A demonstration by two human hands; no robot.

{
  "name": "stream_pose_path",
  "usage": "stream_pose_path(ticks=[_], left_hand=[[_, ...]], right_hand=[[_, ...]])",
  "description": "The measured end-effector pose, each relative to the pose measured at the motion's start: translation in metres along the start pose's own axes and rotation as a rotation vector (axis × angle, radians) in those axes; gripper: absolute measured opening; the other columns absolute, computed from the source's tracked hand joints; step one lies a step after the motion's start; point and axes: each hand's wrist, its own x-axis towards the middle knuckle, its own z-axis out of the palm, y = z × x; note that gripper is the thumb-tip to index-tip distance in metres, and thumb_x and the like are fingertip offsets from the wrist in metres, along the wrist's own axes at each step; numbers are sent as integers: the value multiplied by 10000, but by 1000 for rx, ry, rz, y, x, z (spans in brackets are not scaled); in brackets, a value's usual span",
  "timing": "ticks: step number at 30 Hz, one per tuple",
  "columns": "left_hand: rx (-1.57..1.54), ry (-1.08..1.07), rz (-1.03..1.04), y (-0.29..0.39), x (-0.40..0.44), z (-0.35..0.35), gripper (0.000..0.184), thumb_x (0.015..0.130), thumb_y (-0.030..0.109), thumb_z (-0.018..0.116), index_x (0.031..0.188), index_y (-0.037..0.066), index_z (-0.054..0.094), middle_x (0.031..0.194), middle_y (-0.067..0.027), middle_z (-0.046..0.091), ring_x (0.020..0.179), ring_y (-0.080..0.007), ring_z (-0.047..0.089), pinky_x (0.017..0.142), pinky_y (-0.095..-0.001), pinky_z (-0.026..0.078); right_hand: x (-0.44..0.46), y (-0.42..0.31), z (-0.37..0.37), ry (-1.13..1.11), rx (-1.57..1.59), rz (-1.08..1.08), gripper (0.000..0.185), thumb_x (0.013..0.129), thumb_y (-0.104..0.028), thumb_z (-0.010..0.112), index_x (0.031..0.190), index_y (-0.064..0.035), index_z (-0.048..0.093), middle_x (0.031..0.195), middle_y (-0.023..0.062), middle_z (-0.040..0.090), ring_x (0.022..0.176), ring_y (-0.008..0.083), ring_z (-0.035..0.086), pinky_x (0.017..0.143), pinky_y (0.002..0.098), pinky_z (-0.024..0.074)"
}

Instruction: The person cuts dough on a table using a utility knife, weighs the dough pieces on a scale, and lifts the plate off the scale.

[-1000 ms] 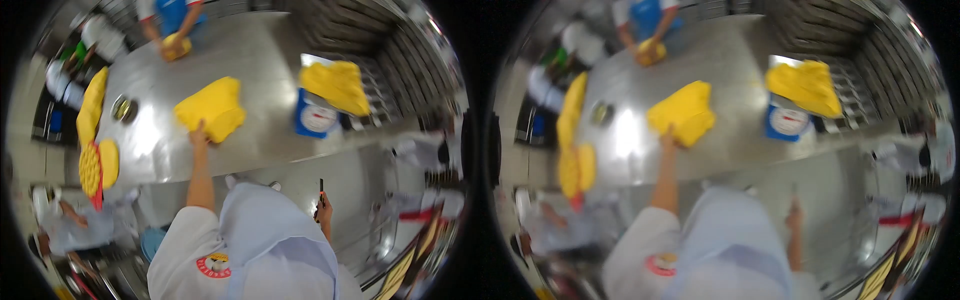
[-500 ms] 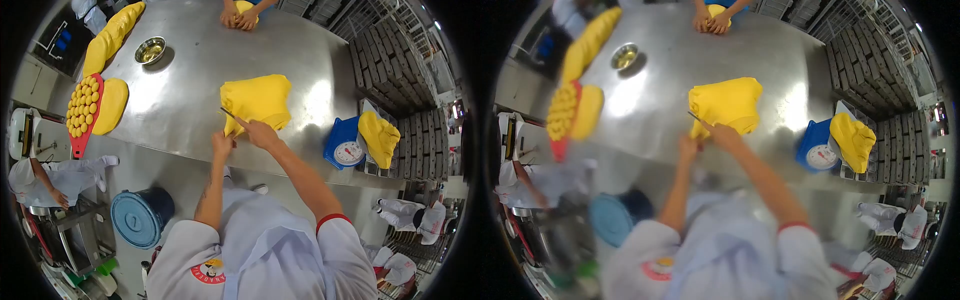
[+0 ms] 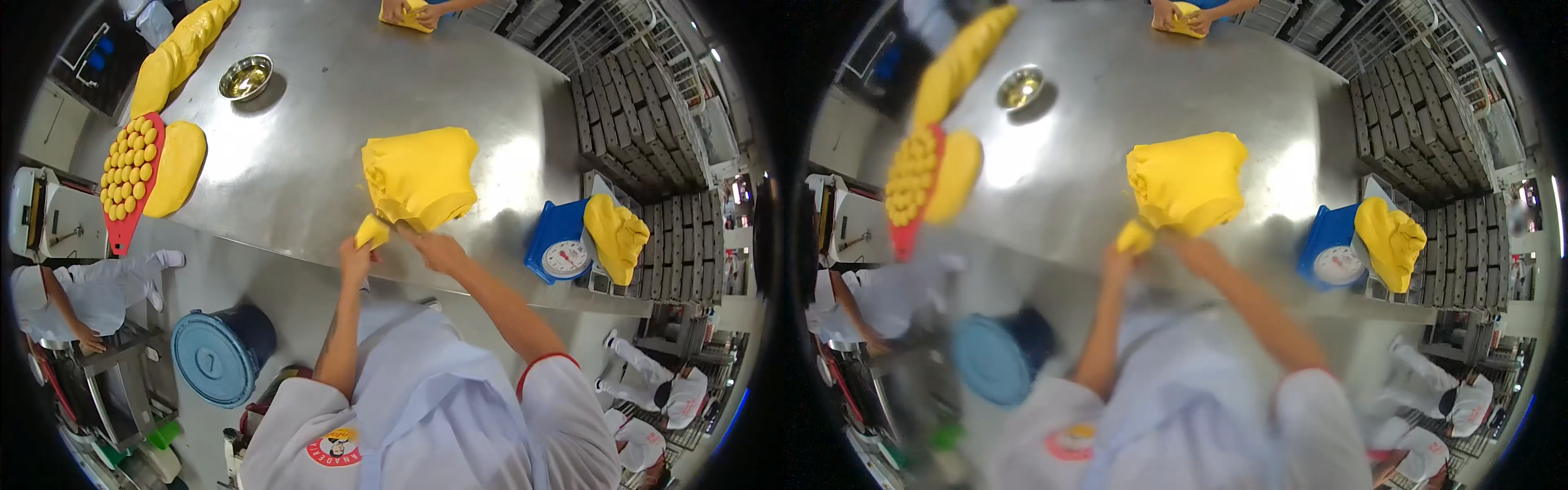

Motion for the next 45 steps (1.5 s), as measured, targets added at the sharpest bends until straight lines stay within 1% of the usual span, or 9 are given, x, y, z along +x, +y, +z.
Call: stream_pose_path(ticks=[3, 5, 8, 14, 19, 30, 36, 40, 45], left_hand=[[94, 261, 144, 7, -34, -44, 191, 890, 12, 639, 1073, -27, 674, 890, -83, 701, 773, -173, 687, 744, -331, 571], [-58, 266, 237, -16, -35, -78, 413, 881, 19, 659, 1286, 21, 577, 1241, -113, 630, 1125, -178, 610, 938, -343, 517], [-380, -111, 244, 15, -15, -62, 540, 839, -5, 564, 1370, 81, 508, 1278, -132, 588, 1151, -254, 597, 1005, -371, 489], [-329, -837, 211, 181, -93, 190, 614, 856, 48, 619, 1446, 80, 451, 1340, -98, 539, 1280, -242, 502, 1031, -362, 457], [669, -949, 1095, 233, -178, 396, 666, 795, 168, 810, 1399, 105, 537, 1200, -95, 579, 1015, -227, 590, 876, -321, 498], [1039, -1187, 1885, 227, -249, 557, 809, 649, 418, 895, 1343, 126, 599, 1187, -110, 552, 1190, -304, 507, 1067, -451, 394], [1299, -1013, 2109, 208, -244, 566, 1016, 841, 735, 570, 1565, 86, 279, 1543, -171, 382, 1486, -350, 261, 1214, -561, 163], [1564, -1024, 1851, 202, -249, 583, 947, 935, 774, 287, 1587, 91, 219, 1613, -171, 284, 1515, -342, 200, 1220, -581, 104], [1585, -919, 1920, 200, -252, 584, 912, 940, 770, 279, 1574, 116, 273, 1595, -174, 323, 1512, -333, 217, 1214, -593, 95]], right_hand=[[-129, 31, -7, -131, 148, 139, 633, 945, -93, 560, 1524, -293, 400, 881, 140, 637, 750, 358, 625, 686, 471, 506], [-223, 44, 5, 195, 290, 216, 621, 947, -84, 583, 1512, -284, 424, 858, 153, 639, 742, 366, 622, 702, 463, 506], [-311, 36, 26, 456, 324, 515, 614, 956, -75, 594, 1514, -267, 422, 914, 152, 660, 798, 358, 638, 743, 432, 518], [-381, 7, 55, 731, 542, 820, 590, 946, -56, 616, 1491, -221, 463, 1101, 193, 690, 864, 317, 674, 778, 376, 532], [-450, 8, 104, 1009, 579, 971, 577, 943, -7, 589, 1476, -205, 491, 948, 154, 672, 728, 215, 636, 689, 336, 542], [-577, -18, 231, 1138, 614, 1523, 510, 1017, -59, 515, 1507, -187, 459, 751, 8, 520, 454, 82, 478, 424, 296, 464], [-566, -19, 284, 1230, 635, 1476, 500, 1019, -70, 516, 1505, -171, 460, 747, 6, 495, 441, 86, 483, 403, 295, 445], [-560, -7, 285, 1266, 748, 1468, 492, 1023, -83, 511, 1504, -176, 463, 747, 7, 487, 440, 88, 487, 400, 290, 444], [-561, 5, 263, 1280, 673, 1481, 504, 1021, -76, 502, 1511, -177, 449, 750, 10, 495, 436, 89, 488, 396, 287, 452]])
